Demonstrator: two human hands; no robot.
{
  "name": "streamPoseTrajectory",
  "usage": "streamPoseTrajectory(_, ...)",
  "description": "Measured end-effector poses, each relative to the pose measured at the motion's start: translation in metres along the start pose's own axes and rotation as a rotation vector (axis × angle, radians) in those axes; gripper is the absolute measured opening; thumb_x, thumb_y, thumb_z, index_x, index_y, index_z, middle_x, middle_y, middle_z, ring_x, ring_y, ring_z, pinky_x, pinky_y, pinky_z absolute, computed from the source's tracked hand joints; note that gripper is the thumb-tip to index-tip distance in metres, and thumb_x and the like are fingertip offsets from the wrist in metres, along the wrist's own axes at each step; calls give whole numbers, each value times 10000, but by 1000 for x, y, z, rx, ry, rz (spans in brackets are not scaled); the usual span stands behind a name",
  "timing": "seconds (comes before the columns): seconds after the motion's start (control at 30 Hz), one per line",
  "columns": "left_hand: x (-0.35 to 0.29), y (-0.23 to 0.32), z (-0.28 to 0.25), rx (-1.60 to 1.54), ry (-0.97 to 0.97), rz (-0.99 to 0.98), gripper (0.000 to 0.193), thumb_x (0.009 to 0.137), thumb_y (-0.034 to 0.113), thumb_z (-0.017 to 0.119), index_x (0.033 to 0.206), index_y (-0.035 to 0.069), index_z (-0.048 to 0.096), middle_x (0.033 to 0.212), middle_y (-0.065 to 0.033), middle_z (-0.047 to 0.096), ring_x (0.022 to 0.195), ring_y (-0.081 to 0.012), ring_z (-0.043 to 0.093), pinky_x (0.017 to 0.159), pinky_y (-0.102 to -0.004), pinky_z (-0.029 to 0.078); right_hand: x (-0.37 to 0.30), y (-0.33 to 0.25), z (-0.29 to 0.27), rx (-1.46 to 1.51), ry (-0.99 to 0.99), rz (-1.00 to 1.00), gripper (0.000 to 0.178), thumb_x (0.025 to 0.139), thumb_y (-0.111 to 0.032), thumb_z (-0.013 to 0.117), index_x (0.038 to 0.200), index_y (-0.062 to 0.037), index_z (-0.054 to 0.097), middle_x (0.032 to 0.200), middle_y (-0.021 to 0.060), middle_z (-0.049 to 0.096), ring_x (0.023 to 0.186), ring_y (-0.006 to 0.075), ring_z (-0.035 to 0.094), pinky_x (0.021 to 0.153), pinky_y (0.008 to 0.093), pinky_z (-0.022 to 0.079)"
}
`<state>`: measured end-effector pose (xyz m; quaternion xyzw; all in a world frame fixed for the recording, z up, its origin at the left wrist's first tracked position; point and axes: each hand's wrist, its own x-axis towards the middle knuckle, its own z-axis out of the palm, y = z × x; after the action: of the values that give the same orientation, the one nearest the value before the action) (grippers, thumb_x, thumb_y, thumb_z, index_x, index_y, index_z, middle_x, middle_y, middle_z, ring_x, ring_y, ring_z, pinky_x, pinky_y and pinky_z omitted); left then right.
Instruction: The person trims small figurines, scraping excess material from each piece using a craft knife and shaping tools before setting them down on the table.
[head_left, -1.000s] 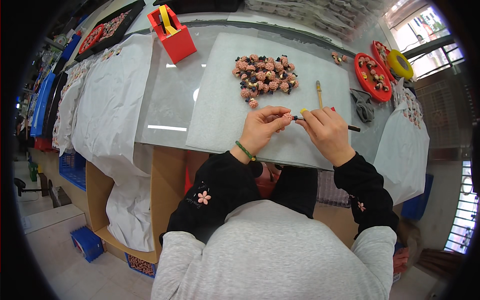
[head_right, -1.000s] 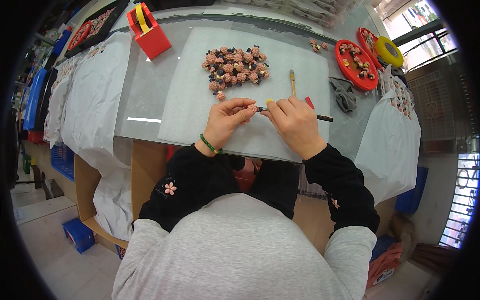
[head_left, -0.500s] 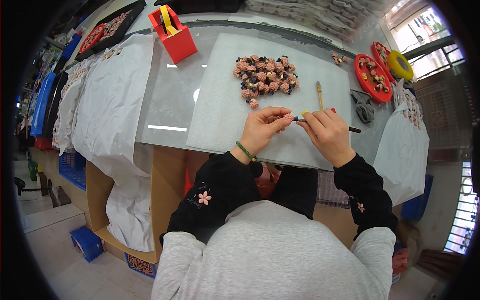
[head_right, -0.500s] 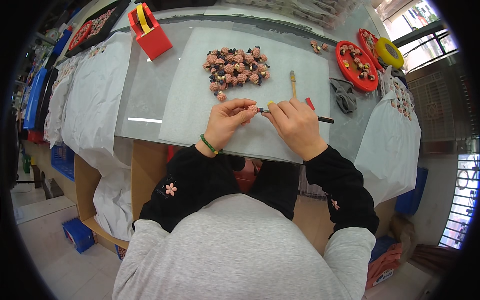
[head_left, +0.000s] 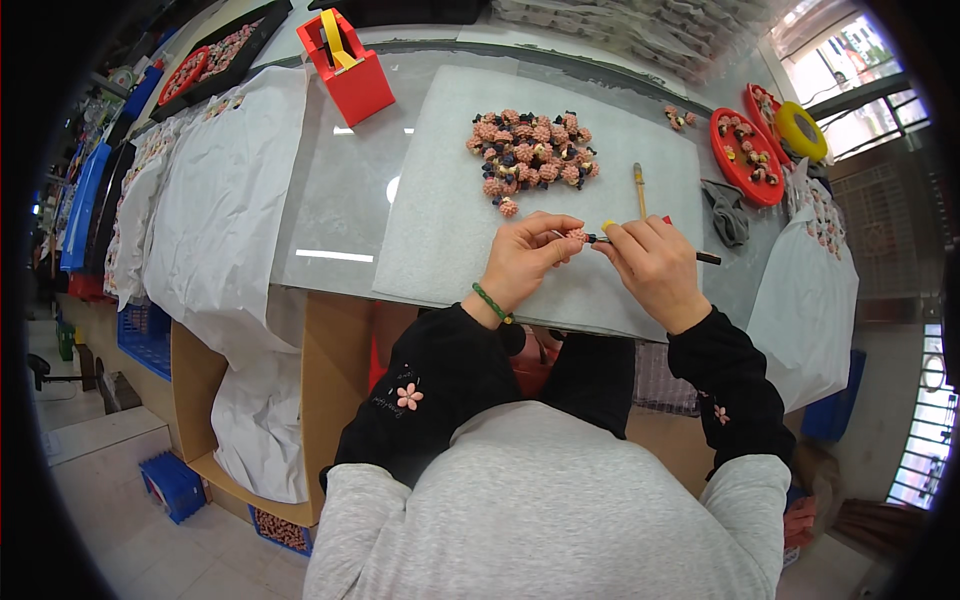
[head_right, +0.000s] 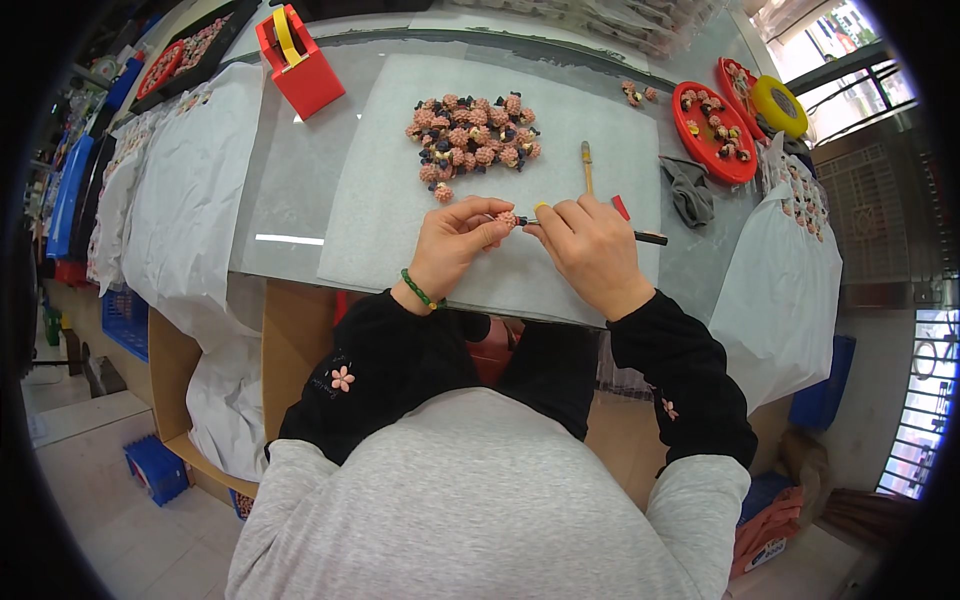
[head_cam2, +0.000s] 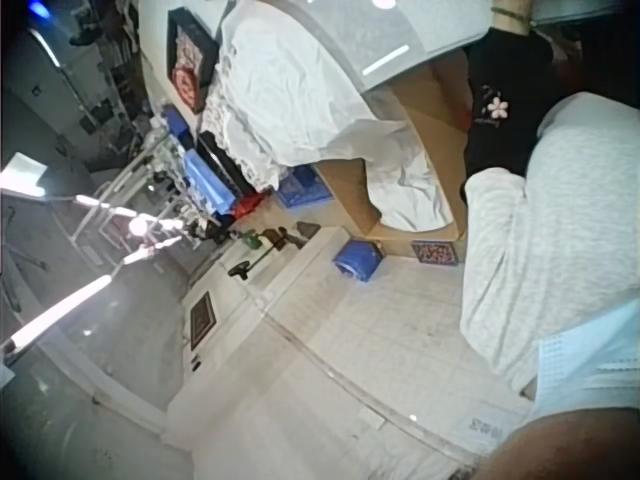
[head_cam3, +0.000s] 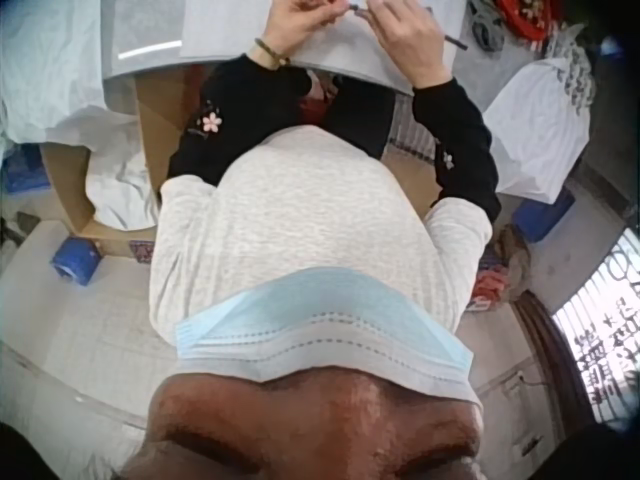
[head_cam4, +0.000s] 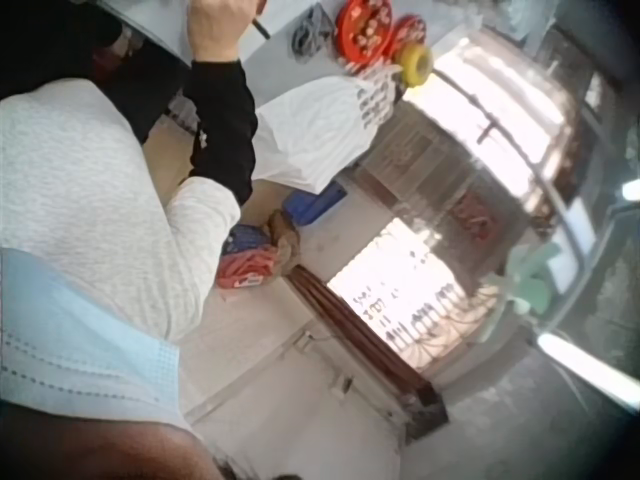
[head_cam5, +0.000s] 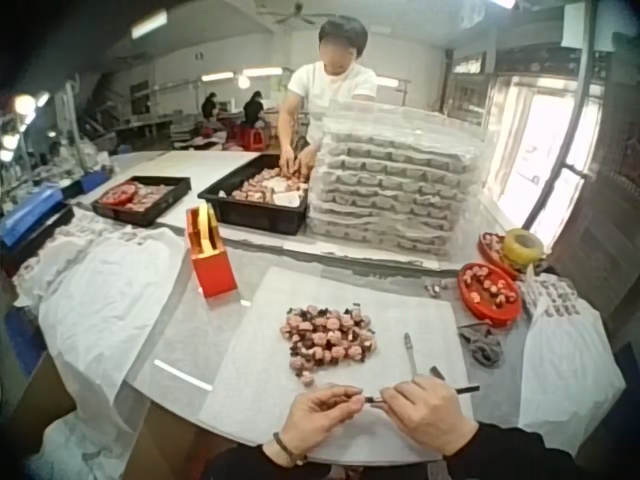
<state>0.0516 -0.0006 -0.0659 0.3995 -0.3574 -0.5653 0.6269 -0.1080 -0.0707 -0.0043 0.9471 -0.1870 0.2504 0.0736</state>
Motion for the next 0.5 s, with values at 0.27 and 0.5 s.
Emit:
streamPoseTrajectory(0.27,0,-1,0,2,7,19,222,784,45,591,997,-15,573,827,-20,589,683,-47,502,587,-178,392,0,-2,-3,37,-6,3,201,639,-131,693,776,-54,567,658,27,525,577,183,499,504,293,394)
streamPoseTrajectory(0.5,-1,0,0,9,-1,-4,221,778,56,602,989,-5,582,828,-14,592,677,-43,500,589,-177,396,-1,-4,-4,33,13,47,214,644,-136,690,802,-54,571,660,27,526,575,180,496,504,292,394)
